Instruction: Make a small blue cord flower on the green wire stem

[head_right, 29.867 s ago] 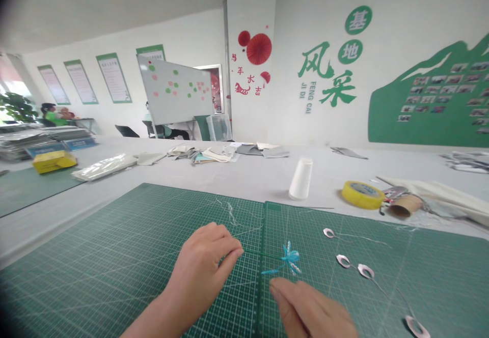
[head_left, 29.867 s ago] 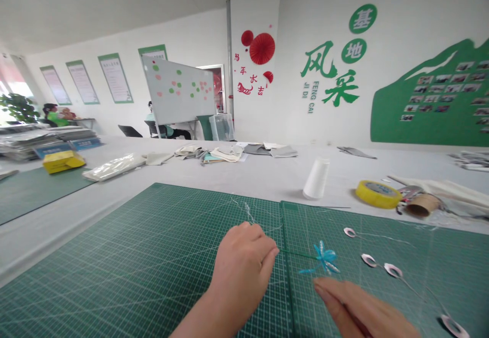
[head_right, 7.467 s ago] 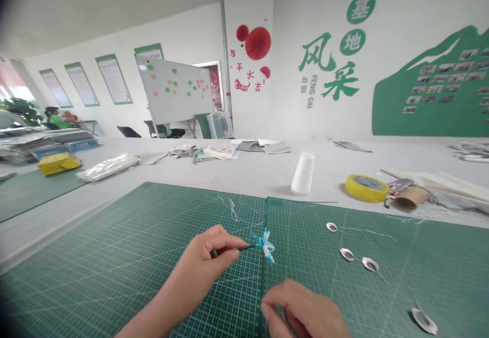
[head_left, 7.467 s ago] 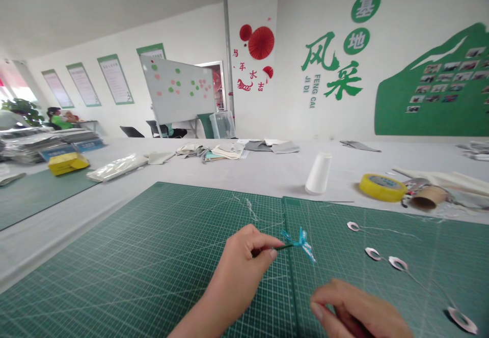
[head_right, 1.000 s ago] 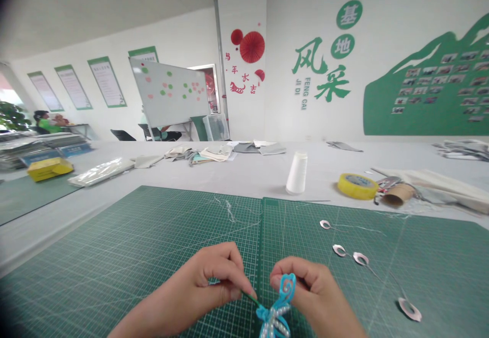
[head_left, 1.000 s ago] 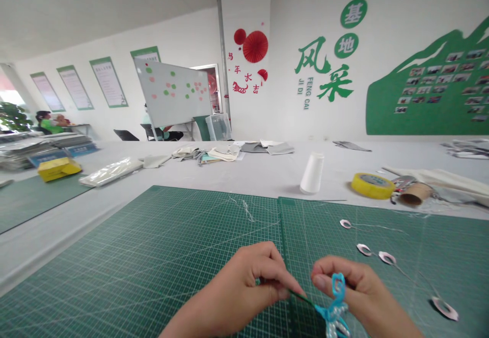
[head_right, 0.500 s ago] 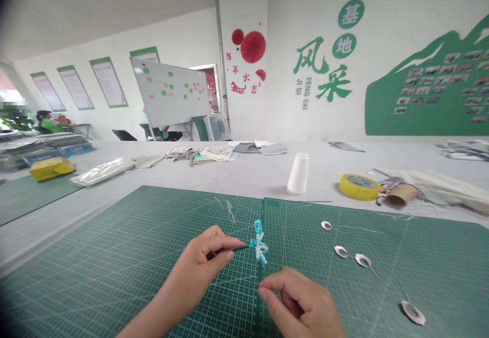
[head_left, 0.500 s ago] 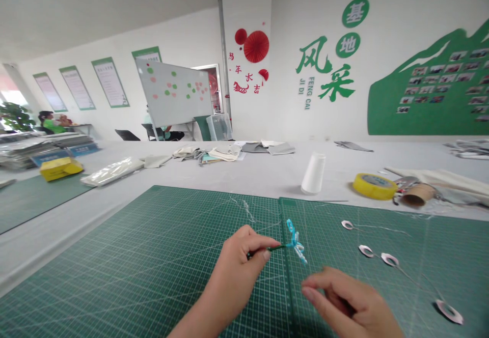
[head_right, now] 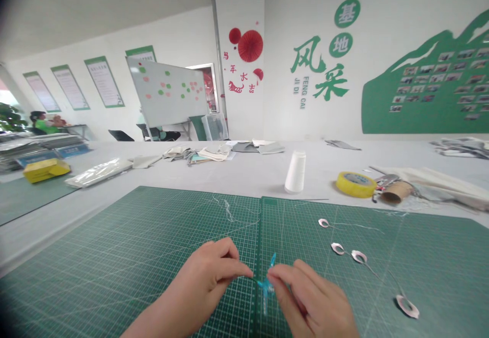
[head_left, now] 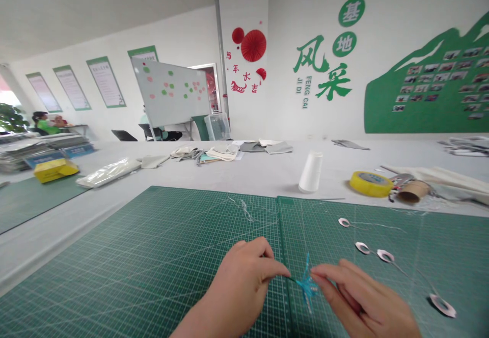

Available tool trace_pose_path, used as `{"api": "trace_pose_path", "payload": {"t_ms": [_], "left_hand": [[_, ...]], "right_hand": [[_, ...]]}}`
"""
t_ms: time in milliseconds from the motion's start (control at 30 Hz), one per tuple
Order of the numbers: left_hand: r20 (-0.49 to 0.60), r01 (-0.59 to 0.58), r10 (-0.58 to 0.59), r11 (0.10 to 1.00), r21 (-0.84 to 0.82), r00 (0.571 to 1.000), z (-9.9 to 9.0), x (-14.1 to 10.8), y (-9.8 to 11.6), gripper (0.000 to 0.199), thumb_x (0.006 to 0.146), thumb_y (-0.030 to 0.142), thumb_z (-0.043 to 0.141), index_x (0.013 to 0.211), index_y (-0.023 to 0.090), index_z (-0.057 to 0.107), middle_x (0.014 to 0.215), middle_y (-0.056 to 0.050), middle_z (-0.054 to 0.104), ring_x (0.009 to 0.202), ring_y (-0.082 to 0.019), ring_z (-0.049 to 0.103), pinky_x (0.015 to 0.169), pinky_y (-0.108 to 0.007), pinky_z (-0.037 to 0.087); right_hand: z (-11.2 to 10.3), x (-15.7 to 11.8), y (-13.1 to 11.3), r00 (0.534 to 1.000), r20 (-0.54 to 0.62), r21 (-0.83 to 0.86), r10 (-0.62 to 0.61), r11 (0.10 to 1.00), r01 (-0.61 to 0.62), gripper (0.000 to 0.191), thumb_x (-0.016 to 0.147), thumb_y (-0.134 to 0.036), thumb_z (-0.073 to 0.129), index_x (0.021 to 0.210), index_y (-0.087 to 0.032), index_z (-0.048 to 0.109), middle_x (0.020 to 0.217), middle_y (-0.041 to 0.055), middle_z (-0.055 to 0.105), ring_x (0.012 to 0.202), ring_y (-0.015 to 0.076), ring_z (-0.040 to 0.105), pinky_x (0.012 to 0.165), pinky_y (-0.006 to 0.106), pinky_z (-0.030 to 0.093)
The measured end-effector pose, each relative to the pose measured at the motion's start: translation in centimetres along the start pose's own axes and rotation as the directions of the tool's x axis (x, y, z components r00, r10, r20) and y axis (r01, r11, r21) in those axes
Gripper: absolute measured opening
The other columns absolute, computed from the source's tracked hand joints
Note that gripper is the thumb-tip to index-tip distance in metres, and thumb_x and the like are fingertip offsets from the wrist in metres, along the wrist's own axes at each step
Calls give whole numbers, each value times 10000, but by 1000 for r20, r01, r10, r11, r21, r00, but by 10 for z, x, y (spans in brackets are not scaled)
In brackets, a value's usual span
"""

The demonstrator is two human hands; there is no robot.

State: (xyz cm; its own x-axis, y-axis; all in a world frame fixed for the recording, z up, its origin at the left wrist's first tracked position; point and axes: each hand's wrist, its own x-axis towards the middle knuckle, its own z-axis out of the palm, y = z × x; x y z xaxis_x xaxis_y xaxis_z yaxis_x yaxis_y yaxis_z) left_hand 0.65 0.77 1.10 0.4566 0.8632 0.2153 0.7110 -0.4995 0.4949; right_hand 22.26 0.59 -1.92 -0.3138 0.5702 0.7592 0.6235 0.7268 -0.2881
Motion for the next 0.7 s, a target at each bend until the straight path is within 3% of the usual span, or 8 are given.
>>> {"api": "trace_pose_path", "payload": {"t_ms": [167,267,333,400,500,700], "left_hand": [[104,-103,107,994,-42,989,-4,-2,4,398,854,-6,522,1006,280,753,882,-20,631,826,-168,586,777,-328,424],[135,-90,108,987,-137,985,-7,-2,6,361,870,20,531,985,265,770,883,-26,636,836,-159,597,788,-302,436],[164,-71,109,972,-222,980,-10,-2,8,354,858,6,541,979,240,777,882,-30,639,828,-148,601,782,-272,445],[181,-58,120,947,-315,976,-12,-2,9,374,825,-40,549,979,211,780,870,-24,635,803,-127,600,764,-231,449],[170,-40,126,898,-438,977,-13,-3,9,399,795,-75,557,971,202,782,845,-8,613,767,-104,581,732,-196,447],[81,-27,85,835,-550,993,-18,-1,9,303,813,-4,618,948,210,785,823,-1,585,774,-111,567,749,-219,438]], "right_hand": [[0,1,7,998,40,66,54,996,-56,124,910,-278,567,855,-220,661,587,-34,587,469,104,548,471,190,449],[0,2,11,969,166,104,180,974,-199,144,890,-317,587,815,-235,678,549,-53,500,450,106,487,449,203,400],[1,2,15,918,267,144,292,930,-338,187,875,-361,585,780,-240,692,545,-54,458,467,115,453,464,221,370],[2,2,20,829,394,213,398,837,-504,242,852,-422,582,757,-233,701,538,-57,410,484,121,403,482,236,335],[4,2,24,686,552,342,474,622,-704,302,790,-492,621,702,-211,691,539,-56,388,520,122,352,502,240,292],[12,3,18,574,626,518,528,269,-812,285,673,-459,749,626,-186,681,562,-38,488,551,104,360,523,222,288]]}}
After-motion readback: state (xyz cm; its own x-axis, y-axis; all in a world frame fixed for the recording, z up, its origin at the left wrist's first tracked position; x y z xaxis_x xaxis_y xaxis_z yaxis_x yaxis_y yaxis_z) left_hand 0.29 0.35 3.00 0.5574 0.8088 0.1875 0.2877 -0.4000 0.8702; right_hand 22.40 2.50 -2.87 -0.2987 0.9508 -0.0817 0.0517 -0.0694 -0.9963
